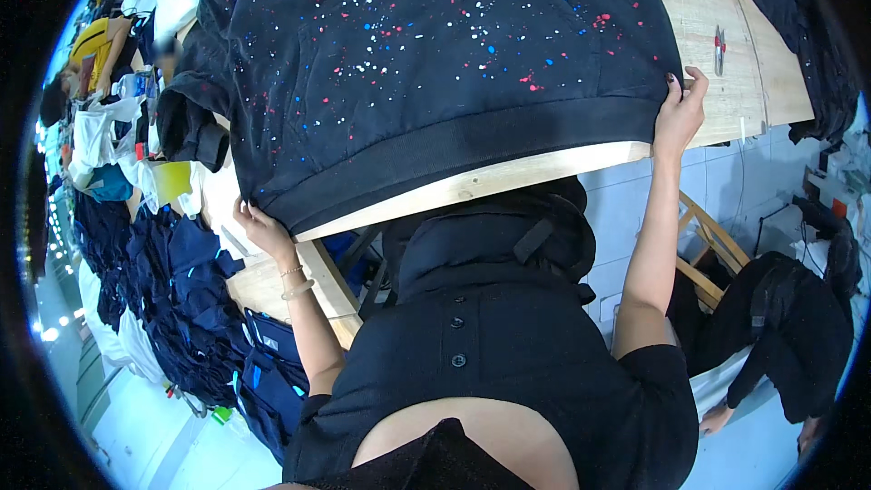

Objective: Folding and inspecting black hoodies with paint-splatter patterns on a large work table in a garment factory.

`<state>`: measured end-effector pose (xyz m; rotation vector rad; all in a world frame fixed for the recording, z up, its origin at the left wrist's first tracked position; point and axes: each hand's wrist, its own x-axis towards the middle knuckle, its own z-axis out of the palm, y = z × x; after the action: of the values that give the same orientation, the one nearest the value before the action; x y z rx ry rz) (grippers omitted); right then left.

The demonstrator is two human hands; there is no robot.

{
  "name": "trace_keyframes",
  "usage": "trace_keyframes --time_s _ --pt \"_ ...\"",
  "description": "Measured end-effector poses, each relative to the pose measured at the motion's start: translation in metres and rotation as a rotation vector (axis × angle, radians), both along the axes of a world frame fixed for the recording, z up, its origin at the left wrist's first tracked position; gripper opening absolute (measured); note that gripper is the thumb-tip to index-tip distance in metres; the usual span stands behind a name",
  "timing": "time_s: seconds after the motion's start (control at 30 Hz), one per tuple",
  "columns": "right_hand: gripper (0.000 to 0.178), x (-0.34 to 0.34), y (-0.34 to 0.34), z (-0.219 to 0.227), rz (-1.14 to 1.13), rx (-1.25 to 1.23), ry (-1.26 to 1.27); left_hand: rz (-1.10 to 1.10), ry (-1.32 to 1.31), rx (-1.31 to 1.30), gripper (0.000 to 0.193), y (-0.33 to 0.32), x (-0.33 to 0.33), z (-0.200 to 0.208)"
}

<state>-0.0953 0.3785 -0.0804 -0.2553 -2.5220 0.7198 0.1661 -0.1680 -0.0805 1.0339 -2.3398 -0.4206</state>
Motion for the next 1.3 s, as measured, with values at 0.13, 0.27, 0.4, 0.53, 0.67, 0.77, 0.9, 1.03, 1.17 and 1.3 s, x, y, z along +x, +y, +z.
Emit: trace_keyframes --time_s 0.13,0.27,0.4,0.53,0.67,0.77,0.9,1.03,1.17,1.3 --pt "0.023 -0.002 0.001 -0.004 0.002 -0.022 -0.007 -0.049 0.119 0.086 0.035 -0.003 0.003 0.004" --pt "0.021 -0.009 0.015 -0.017 0.049 0.058 0.036 -0.125 0.054 -0.117 0.035 -0.011 0.006 -0.003" --pt "0.024 -0.008 0.03 -0.014 0.019 0.054 0.007 -0.087 0.017 0.051 0.043 -0.004 -0.004 0.0" --pt "0.023 -0.009 0.025 -0.018 0.025 0.008 -0.033 -0.12 0.056 0.096 0.044 -0.007 0.002 0.004" --pt "0.023 -0.009 0.023 -0.015 0.005 0.066 -0.121 -0.05 -0.021 0.166 0.035 -0.001 0.001 0.014" --pt "0.023 -0.003 0.018 -0.021 0.097 0.181 -0.132 -0.139 -0.042 0.079 0.021 0.004 0.005 0.012" --pt "0.023 0.011 0.02 -0.012 0.268 0.239 -0.154 -0.114 -0.061 0.372 0.018 0.013 0.02 0.014" --pt "0.039 0.046 0.002 0.028 0.596 0.362 -0.124 -0.363 -0.094 -0.002 0.026 0.019 0.028 0.032" --pt "0.042 0.049 0.002 0.023 0.727 0.603 -0.118 -0.595 -0.249 -0.206 0.033 0.026 0.011 0.038" --pt "0.029 -0.02 0.034 0.003 0.482 -0.286 -0.227 -0.538 0.07 0.264 0.039 -0.001 -0.037 0.033"
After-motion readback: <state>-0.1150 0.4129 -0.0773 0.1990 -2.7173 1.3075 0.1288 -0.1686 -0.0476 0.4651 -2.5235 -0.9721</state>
